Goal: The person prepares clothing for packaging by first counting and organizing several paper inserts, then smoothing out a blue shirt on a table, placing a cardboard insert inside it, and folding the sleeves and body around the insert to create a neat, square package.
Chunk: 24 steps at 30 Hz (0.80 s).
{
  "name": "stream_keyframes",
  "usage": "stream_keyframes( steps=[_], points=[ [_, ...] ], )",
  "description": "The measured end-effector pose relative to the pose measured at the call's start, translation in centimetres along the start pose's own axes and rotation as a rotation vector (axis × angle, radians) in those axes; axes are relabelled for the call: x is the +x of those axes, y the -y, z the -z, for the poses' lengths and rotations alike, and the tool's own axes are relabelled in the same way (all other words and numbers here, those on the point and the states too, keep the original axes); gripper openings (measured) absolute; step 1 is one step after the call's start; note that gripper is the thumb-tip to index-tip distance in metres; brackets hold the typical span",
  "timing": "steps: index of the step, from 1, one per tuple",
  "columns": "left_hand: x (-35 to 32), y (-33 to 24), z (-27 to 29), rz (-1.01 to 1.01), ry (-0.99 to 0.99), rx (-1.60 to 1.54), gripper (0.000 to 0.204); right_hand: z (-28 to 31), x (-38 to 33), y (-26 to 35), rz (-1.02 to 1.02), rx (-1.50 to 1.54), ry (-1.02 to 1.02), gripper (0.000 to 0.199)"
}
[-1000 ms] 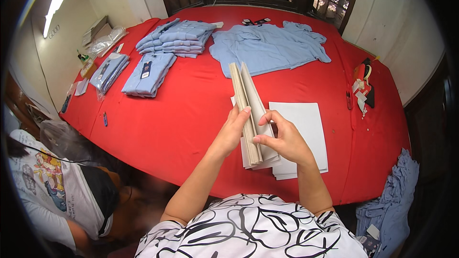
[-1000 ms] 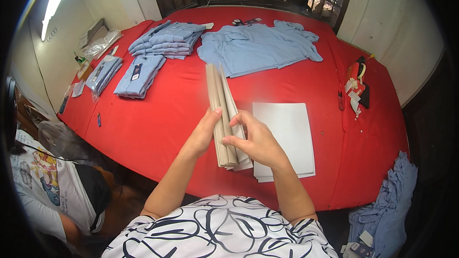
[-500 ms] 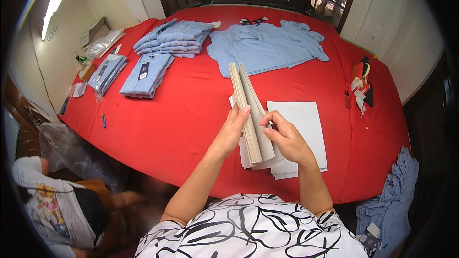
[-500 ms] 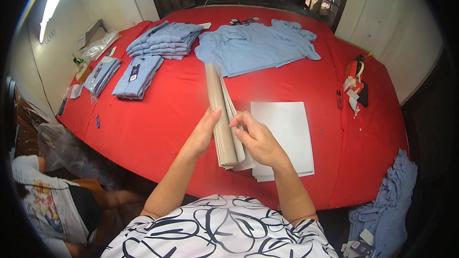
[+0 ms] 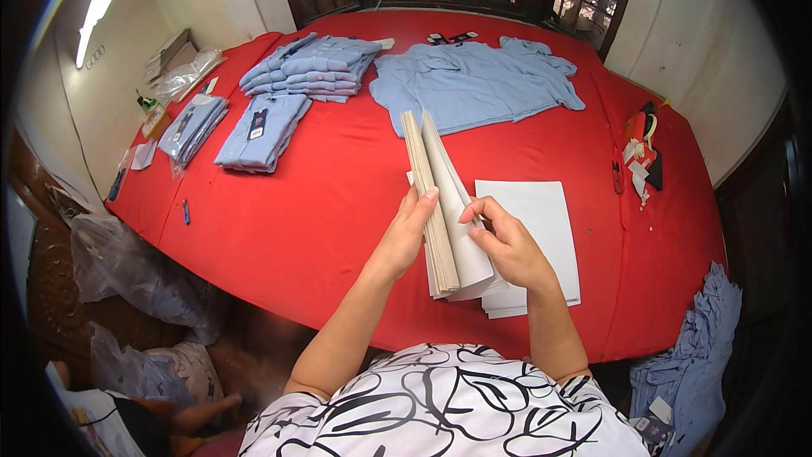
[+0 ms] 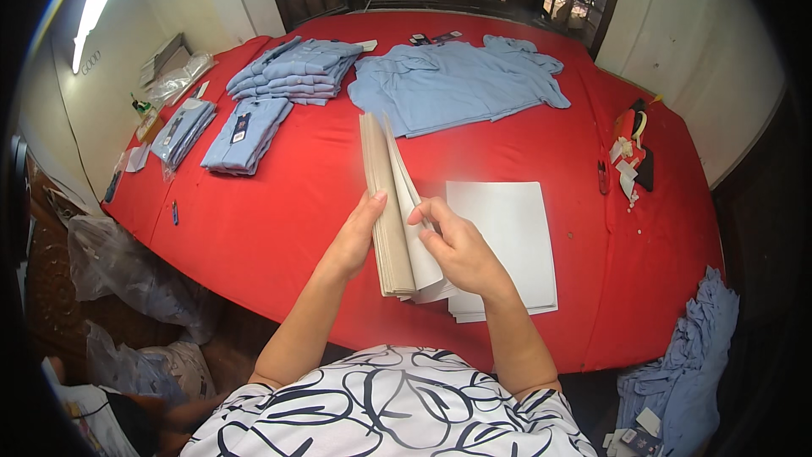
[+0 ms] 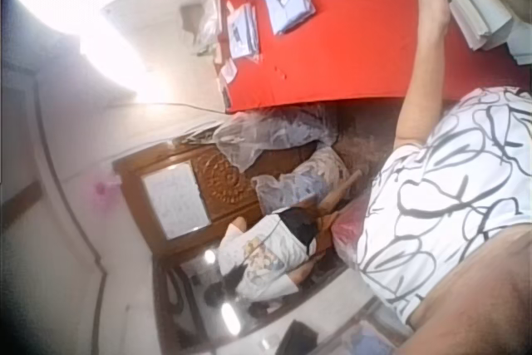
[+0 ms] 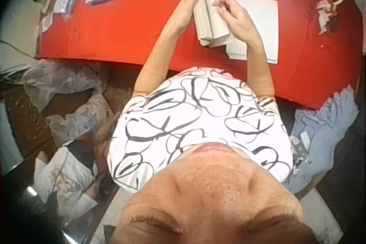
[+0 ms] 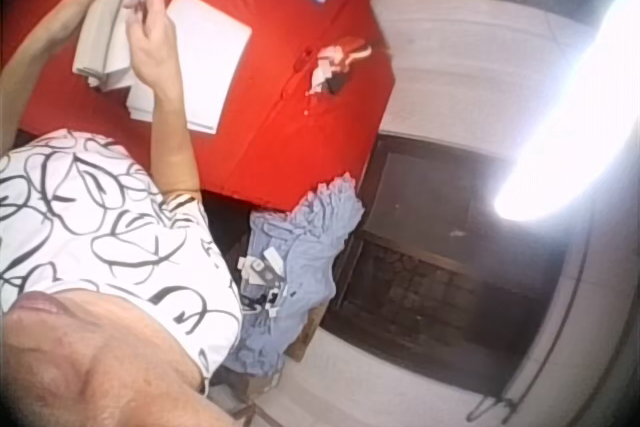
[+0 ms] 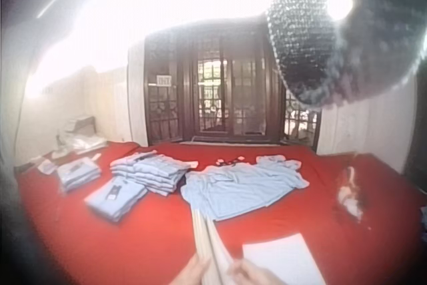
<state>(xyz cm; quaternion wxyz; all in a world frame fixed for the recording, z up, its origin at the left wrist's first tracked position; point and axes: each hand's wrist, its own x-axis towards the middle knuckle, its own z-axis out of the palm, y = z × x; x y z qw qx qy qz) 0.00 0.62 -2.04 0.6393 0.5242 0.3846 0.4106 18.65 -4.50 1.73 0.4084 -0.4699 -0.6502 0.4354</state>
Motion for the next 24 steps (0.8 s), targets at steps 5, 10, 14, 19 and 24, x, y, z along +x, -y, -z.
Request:
stream_keyframes(
  steps=[5,10,14,19,24],
  points=[
    [0.1,0.5,0.4,-0.050,-0.009,0.021,0.075,-0.1,0.0,1.8,-0.063,-0.047,0.035,0.018],
    [0.0,0.0,0.1,0.026,-0.014,0.022,0.077,0.0,0.2,1.1,-0.023,-0.018,0.014,0.022],
    [0.1,0.6,0.4,0.024,-0.011,0.018,0.078,0.0,0.2,1.5,-0.072,0.020,0.050,0.020],
    [0.3,0.5,0.3,0.058,0.024,0.006,0.082,-0.8,0.2,1.6,0.067,-0.062,0.002,0.027],
    [0.7,1.1,0.5,0.040,0.044,0.037,0.085,-1.0,0.1,1.8,0.080,-0.135,0.003,0.039]
  ],
)
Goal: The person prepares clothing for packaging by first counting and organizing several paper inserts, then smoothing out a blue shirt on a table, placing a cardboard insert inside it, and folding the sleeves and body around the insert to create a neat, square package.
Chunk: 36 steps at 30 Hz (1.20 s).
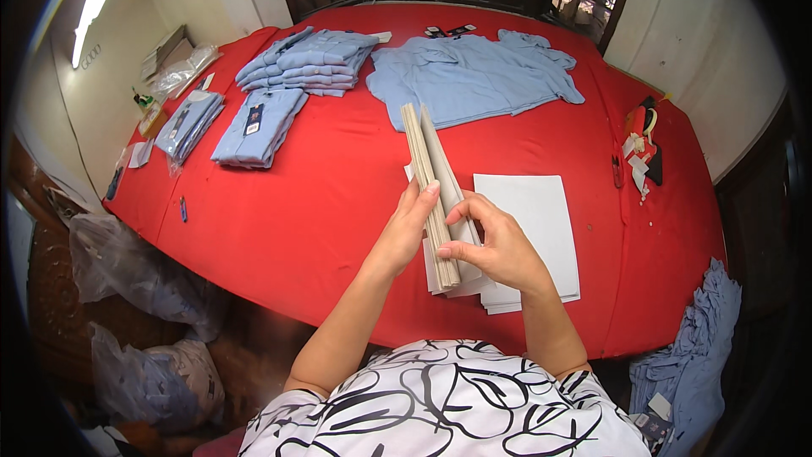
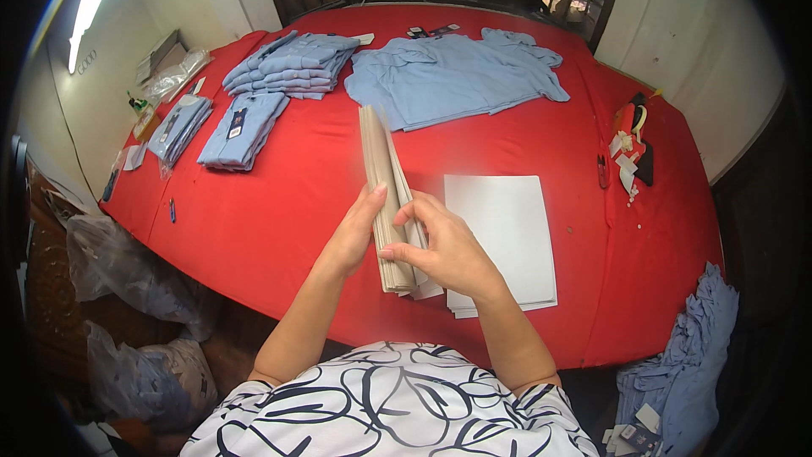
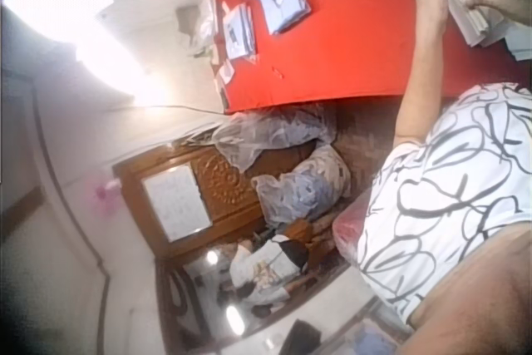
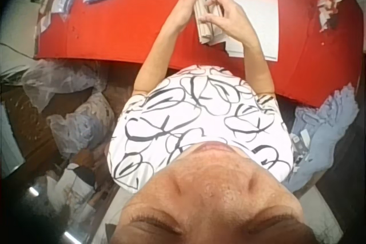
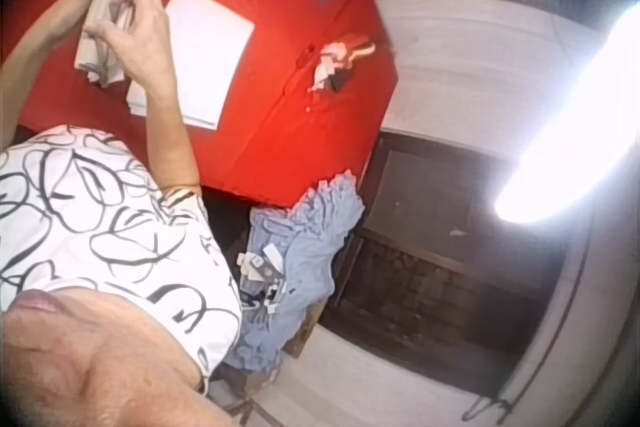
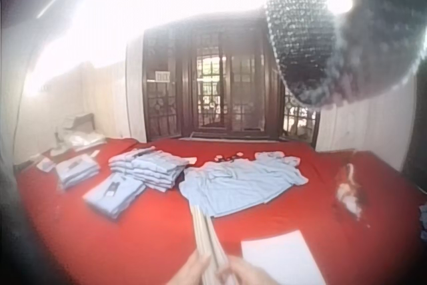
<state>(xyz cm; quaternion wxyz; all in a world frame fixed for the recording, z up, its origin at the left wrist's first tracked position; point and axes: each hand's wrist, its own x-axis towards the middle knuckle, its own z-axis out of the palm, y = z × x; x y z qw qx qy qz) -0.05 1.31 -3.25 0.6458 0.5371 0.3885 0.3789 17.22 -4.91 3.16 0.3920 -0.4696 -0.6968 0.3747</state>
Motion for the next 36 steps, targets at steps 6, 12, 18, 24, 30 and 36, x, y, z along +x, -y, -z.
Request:
stream_keyframes(
  steps=[6,12,18,24,30,36],
  points=[
    [0.0,0.0,-0.2,0.011,-0.001,0.003,0.086,0.2,-0.1,-0.3,-0.046,0.030,0.013,0.039],
    [-0.8,-1.3,0.0,0.028,-0.018,-0.028,0.083,0.5,-0.1,0.1,-0.107,0.003,0.063,0.036],
    [-1.4,-1.1,1.1,-0.226,-0.245,0.143,0.078,0.1,-0.2,2.3,-0.003,-0.138,0.009,0.029],
    [-2.1,-2.6,0.8,-0.480,-0.429,0.499,0.066,-1.1,-0.1,3.0,0.038,-0.441,-0.091,0.014],
    [-2.1,-4.3,2.4,-0.366,-0.209,0.430,0.055,-2.1,0.0,2.6,-0.028,-0.642,-0.204,0.012],
    [-1.9,-3.8,3.8,-0.311,-0.141,0.297,0.057,-3.2,-0.2,1.2,-0.191,-0.685,-0.280,0.029]
  ],
)
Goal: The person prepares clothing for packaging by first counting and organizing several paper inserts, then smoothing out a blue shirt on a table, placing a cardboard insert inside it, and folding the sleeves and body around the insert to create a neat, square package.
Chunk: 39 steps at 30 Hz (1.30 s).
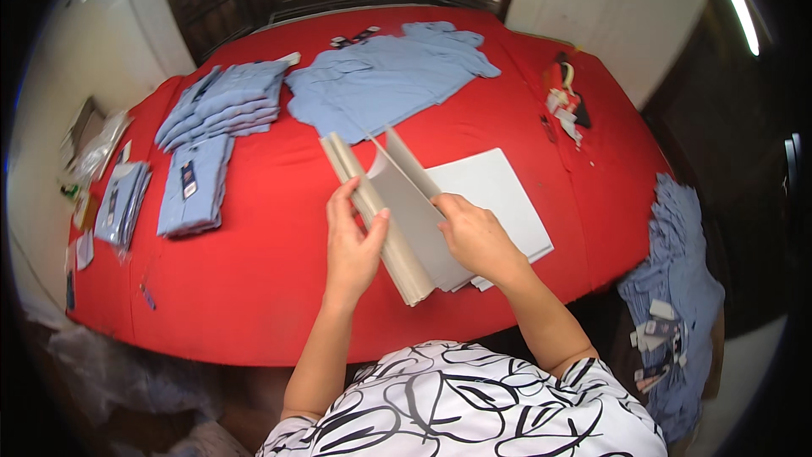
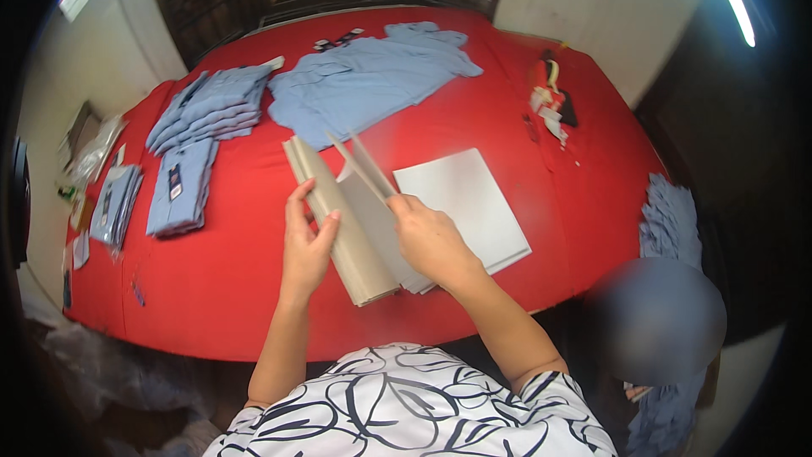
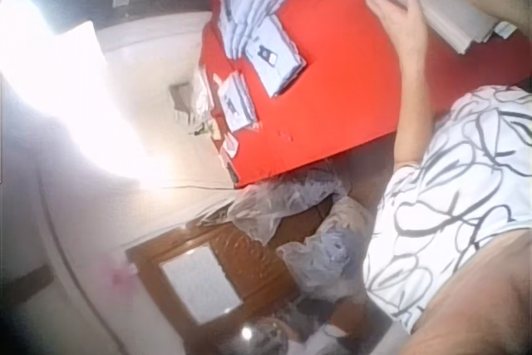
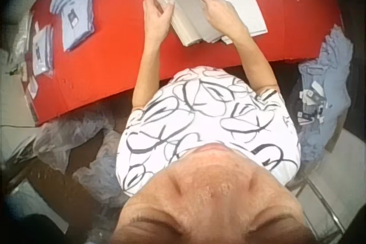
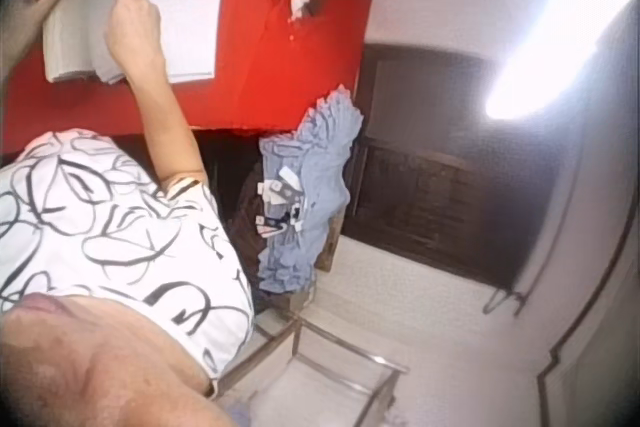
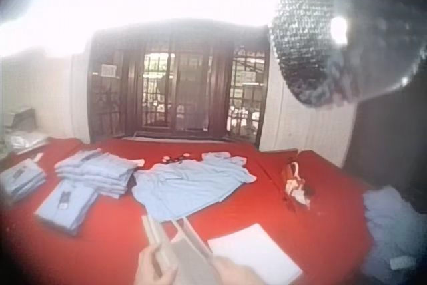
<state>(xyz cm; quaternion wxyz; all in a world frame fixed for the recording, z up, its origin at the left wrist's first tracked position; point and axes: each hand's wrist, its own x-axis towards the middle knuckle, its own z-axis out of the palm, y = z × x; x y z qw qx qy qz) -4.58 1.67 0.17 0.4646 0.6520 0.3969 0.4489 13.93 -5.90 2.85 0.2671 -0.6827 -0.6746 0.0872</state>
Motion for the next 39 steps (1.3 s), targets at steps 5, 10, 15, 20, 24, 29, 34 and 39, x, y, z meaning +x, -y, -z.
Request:
stream_keyframes(
  steps=[5,10,15,20,24,29,34,39],
  points=[
    [-0.6,0.1,1.9,0.048,0.023,-0.033,0.059,2.3,1.4,-3.3,-0.181,0.330,0.079,0.055],
    [-0.5,0.6,1.9,-0.013,0.085,-0.041,0.061,3.8,-1.6,-16.6,-0.484,0.393,0.043,0.081],
    [-0.2,0.1,2.4,-0.094,0.076,0.180,0.056,1.3,-0.5,-11.5,-0.407,-0.039,0.029,0.068],
    [0.6,0.1,2.8,-0.021,0.195,-0.011,0.054,-2.5,2.1,3.8,0.009,0.423,0.170,0.078],
    [0.7,3.6,3.2,-0.030,0.245,-0.224,0.063,-0.2,3.8,5.6,-0.105,0.261,0.385,0.065],
    [-0.9,5.8,2.4,0.085,0.096,-0.420,0.081,0.4,4.2,6.2,-0.239,0.051,0.425,0.054],
    [0.2,12.1,2.9,0.486,0.207,-0.567,0.096,0.4,2.6,4.8,-0.068,0.312,0.257,0.051],
    [2.0,10.8,6.5,0.267,0.180,-0.917,0.068,-0.1,0.8,3.2,-0.085,0.703,0.105,0.049]
  ],
)
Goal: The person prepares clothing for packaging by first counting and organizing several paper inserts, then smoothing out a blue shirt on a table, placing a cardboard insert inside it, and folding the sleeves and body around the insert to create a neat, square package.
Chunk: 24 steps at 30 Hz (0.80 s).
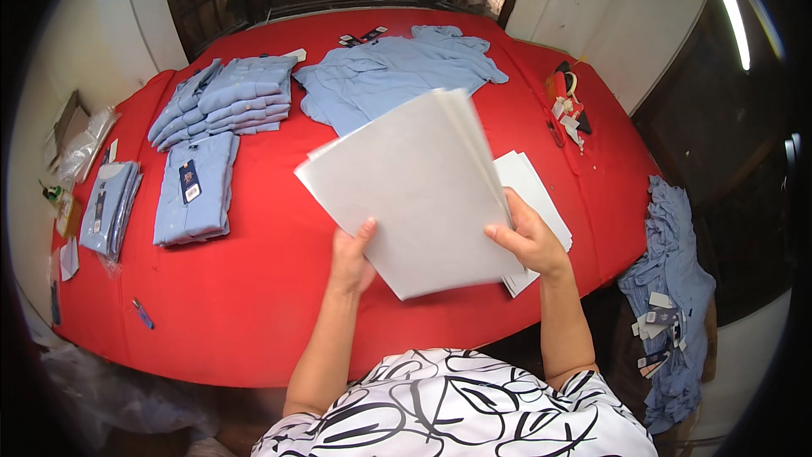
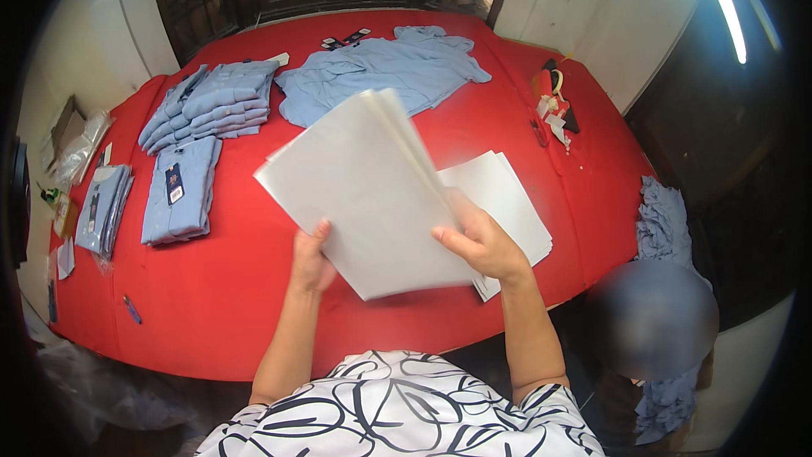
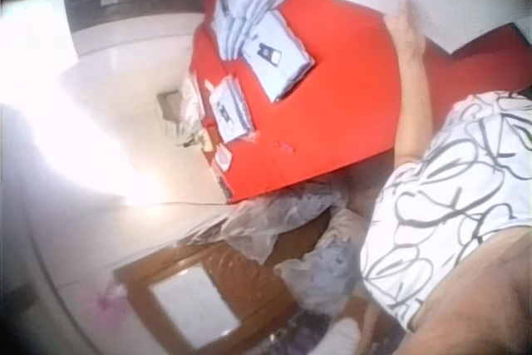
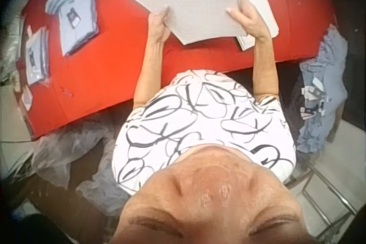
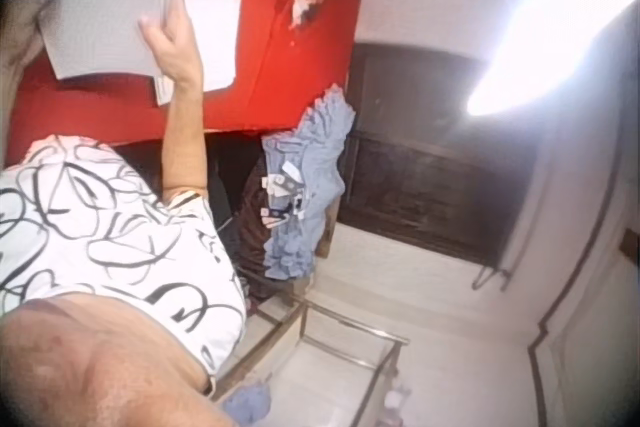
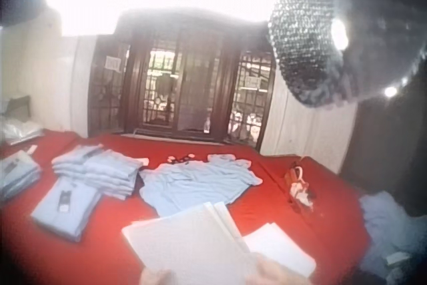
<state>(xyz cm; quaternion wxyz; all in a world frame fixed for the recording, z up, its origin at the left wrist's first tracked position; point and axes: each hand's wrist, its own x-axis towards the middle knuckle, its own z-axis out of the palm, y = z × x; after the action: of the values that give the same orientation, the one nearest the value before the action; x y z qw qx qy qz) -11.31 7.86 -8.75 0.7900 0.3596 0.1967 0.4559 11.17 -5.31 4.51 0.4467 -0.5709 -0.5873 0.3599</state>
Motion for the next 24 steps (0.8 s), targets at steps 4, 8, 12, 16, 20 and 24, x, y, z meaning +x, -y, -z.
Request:
stream_keyframes(
  steps=[4,8,12,16,20,24],
  points=[
    [1.1,-4.1,0.9,-0.208,0.015,0.291,0.034,-2.7,2.0,-5.0,-0.084,0.213,-0.129,0.044],
    [1.6,-4.1,1.5,-0.191,-0.001,0.416,0.039,-4.6,2.9,-9.3,-0.062,0.372,-0.208,0.043],
    [2.0,-5.6,0.6,-0.429,-0.020,0.445,0.048,-4.5,2.0,-6.3,0.014,0.270,-0.234,0.053],
    [2.1,-5.0,-0.9,-0.501,-0.013,0.505,0.050,-2.9,1.8,-5.0,0.272,0.414,-0.361,0.062],
    [2.7,-3.5,-0.9,-0.415,-0.104,0.553,0.047,-3.6,1.5,-6.6,0.178,0.420,-0.346,0.061],
    [3.8,-1.1,1.6,-0.251,-0.197,0.585,0.047,-5.9,1.1,-10.2,-0.040,0.351,-0.261,0.062]
  ],
)
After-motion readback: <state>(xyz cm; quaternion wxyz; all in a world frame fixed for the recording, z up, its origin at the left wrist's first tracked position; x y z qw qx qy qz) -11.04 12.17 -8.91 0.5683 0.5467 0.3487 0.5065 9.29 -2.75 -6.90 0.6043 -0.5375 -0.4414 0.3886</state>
